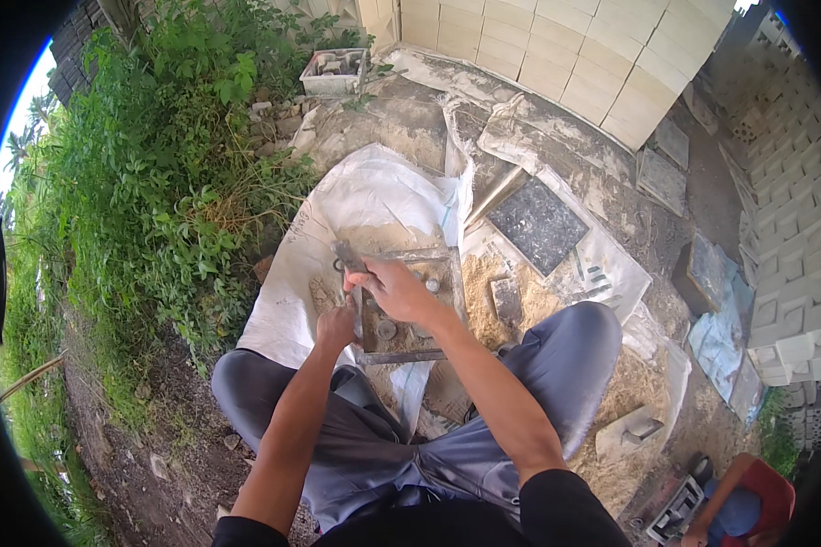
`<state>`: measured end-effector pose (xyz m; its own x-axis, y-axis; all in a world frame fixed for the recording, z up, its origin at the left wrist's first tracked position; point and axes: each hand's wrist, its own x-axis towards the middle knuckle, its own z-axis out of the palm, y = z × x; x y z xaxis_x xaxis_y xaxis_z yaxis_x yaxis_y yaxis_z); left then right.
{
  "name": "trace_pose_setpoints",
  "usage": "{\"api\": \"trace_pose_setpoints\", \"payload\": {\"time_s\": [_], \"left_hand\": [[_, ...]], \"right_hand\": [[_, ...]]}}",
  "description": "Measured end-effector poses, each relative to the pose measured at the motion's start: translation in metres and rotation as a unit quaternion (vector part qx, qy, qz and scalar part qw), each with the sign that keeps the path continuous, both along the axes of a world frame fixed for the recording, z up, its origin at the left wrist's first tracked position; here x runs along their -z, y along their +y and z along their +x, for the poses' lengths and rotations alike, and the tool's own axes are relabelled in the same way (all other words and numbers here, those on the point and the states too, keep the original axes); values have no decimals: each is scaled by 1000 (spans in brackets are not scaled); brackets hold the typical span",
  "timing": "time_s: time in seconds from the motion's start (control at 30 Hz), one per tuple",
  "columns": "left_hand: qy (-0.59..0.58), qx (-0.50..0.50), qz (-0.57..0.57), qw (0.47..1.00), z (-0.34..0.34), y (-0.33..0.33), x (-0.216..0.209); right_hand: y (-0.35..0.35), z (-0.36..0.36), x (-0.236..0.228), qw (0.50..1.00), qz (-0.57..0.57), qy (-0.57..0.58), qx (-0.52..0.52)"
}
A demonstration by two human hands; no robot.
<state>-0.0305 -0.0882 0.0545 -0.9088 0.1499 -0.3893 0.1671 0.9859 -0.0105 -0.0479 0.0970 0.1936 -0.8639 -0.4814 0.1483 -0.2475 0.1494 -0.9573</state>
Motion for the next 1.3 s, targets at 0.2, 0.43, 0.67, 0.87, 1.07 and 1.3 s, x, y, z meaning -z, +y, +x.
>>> {"api": "trace_pose_setpoints", "payload": {"time_s": [0.2, 0.43, 0.67, 0.87, 1.07, 1.3], "left_hand": [[-25, -5, 5, 1000, -1, 0, 2], [-19, -8, -20, 1000, -4, 4, -9], [3, -23, 20, 1000, 2, -2, 1], [-27, -25, 5, 999, -3, 3, -9], [-1, -19, 28, 999, 1, -2, 7], [-21, -44, 70, 996, -6, -2, 10]], "right_hand": [[2, 4, -24, 1000, 16, 19, -3], [-12, 4, 31, 996, -34, 23, 81], [-7, 6, -28, 995, -31, 75, 62], [-5, 0, 55, 993, -23, -14, 111], [-1, 4, -26, 992, -66, 26, 104], [-13, 14, 74, 991, 34, 69, 106]]}}
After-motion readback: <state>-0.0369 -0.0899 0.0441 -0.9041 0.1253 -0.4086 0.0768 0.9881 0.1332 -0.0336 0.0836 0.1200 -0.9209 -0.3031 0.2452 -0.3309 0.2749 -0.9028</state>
